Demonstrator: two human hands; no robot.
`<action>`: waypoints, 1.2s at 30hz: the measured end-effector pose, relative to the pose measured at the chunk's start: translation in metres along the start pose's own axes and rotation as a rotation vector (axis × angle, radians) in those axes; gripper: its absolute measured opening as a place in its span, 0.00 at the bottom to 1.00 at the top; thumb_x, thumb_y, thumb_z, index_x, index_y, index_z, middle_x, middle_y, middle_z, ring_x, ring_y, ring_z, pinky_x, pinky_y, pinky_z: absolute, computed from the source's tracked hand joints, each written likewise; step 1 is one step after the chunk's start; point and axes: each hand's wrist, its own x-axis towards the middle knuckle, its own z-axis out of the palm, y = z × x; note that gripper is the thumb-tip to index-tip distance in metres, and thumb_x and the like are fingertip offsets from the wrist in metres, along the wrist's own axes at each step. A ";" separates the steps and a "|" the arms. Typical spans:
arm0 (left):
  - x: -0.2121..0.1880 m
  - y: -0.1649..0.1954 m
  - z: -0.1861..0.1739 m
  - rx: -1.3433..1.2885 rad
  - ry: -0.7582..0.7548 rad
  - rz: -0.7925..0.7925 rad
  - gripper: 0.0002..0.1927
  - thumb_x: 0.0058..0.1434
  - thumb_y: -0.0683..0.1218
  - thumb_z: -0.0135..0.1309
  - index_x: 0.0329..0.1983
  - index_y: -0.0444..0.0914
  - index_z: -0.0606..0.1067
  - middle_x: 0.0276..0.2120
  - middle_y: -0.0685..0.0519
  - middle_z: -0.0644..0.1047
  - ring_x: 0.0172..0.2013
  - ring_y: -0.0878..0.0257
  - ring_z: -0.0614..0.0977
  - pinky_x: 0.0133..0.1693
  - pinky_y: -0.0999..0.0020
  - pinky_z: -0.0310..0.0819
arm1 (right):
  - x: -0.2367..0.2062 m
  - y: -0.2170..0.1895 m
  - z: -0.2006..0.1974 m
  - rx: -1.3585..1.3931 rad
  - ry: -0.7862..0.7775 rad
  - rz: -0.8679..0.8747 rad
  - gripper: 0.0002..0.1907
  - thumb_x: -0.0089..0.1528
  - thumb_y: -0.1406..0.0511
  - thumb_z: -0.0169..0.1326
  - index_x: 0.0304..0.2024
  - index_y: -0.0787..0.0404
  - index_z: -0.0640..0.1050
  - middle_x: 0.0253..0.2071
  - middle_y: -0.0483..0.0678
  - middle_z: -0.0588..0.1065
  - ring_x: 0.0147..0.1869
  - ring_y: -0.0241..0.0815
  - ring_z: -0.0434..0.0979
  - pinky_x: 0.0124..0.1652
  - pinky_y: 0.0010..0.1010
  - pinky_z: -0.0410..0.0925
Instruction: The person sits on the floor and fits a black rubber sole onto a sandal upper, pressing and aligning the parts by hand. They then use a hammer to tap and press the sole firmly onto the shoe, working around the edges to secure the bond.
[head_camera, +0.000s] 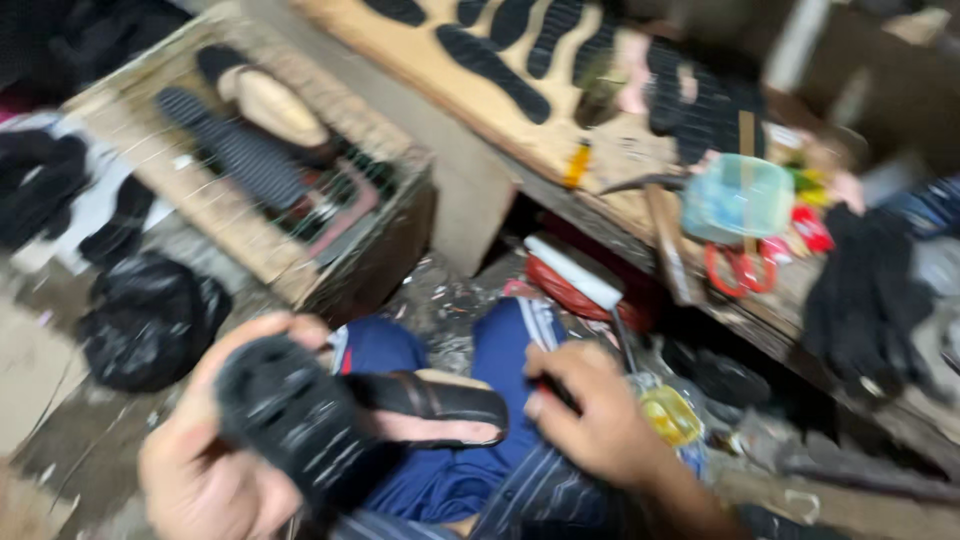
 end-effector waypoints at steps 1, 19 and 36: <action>0.000 0.007 0.000 0.146 0.018 -0.016 0.36 0.67 0.54 0.49 0.70 0.25 0.63 0.61 0.30 0.69 0.58 0.39 0.75 0.58 0.41 0.68 | 0.008 0.001 -0.018 -0.142 0.163 -0.042 0.22 0.57 0.66 0.62 0.54 0.60 0.76 0.48 0.50 0.76 0.54 0.49 0.77 0.54 0.37 0.69; 0.056 0.009 -0.025 0.197 -0.064 -0.199 0.42 0.66 0.59 0.51 0.75 0.30 0.59 0.67 0.29 0.64 0.63 0.36 0.69 0.58 0.36 0.60 | 0.125 0.129 -0.157 -0.792 0.311 0.579 0.19 0.59 0.62 0.61 0.53 0.56 0.79 0.37 0.54 0.81 0.44 0.59 0.80 0.48 0.49 0.71; 0.070 -0.016 -0.065 0.275 -0.025 -0.238 0.42 0.67 0.67 0.45 0.74 0.34 0.61 0.63 0.33 0.64 0.61 0.35 0.68 0.59 0.32 0.62 | 0.067 0.167 -0.157 -0.639 0.405 0.830 0.14 0.60 0.54 0.62 0.37 0.56 0.85 0.35 0.60 0.80 0.41 0.61 0.81 0.47 0.47 0.72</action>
